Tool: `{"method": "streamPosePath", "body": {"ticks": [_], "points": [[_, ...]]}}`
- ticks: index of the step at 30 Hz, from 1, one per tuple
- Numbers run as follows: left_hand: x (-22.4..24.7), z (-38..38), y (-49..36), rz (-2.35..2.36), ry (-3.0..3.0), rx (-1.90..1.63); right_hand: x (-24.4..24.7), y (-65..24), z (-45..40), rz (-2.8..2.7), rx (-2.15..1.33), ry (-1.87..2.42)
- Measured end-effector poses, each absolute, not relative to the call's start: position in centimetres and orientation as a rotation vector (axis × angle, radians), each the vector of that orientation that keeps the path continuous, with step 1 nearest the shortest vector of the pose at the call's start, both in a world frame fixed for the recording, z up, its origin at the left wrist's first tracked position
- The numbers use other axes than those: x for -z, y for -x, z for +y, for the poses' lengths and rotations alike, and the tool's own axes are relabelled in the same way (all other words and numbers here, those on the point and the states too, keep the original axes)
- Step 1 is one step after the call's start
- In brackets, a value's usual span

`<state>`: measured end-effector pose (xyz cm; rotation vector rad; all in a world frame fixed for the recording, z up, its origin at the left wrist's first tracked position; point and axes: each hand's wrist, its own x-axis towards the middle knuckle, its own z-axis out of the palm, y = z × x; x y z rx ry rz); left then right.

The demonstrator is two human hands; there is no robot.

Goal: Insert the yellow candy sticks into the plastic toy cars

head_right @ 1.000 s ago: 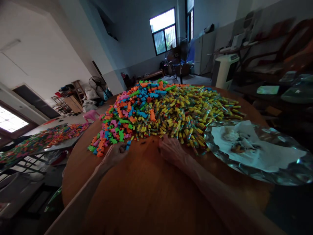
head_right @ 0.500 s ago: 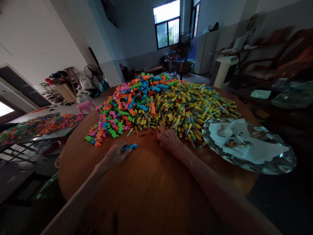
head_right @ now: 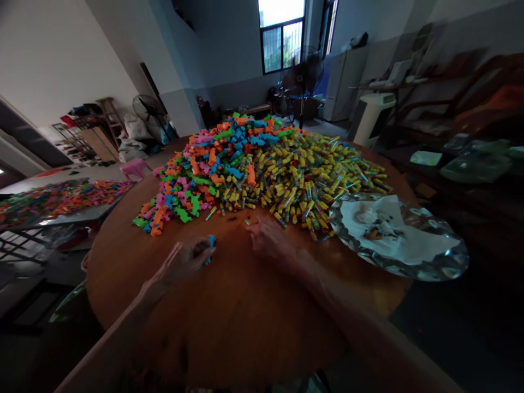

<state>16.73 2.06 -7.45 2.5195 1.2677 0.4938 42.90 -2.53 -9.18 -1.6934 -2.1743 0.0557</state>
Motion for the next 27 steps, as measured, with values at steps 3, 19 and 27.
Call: {"method": "streamPosePath", "body": {"ticks": [3,19,27], "points": [[6.8,1.4,-15.8,1.127,-2.476,-0.533,8.9,-42.6,-3.4,-2.207,-0.166,1.638],[6.6,1.9,-16.2,0.804,-2.845,-0.206,8.6,-40.9,-5.8,-2.568,-0.256,1.562],[7.7,1.5,-16.5,0.784,-2.73,-0.3,10.0,-40.2,-6.0,-2.496,-0.167,1.507]]}}
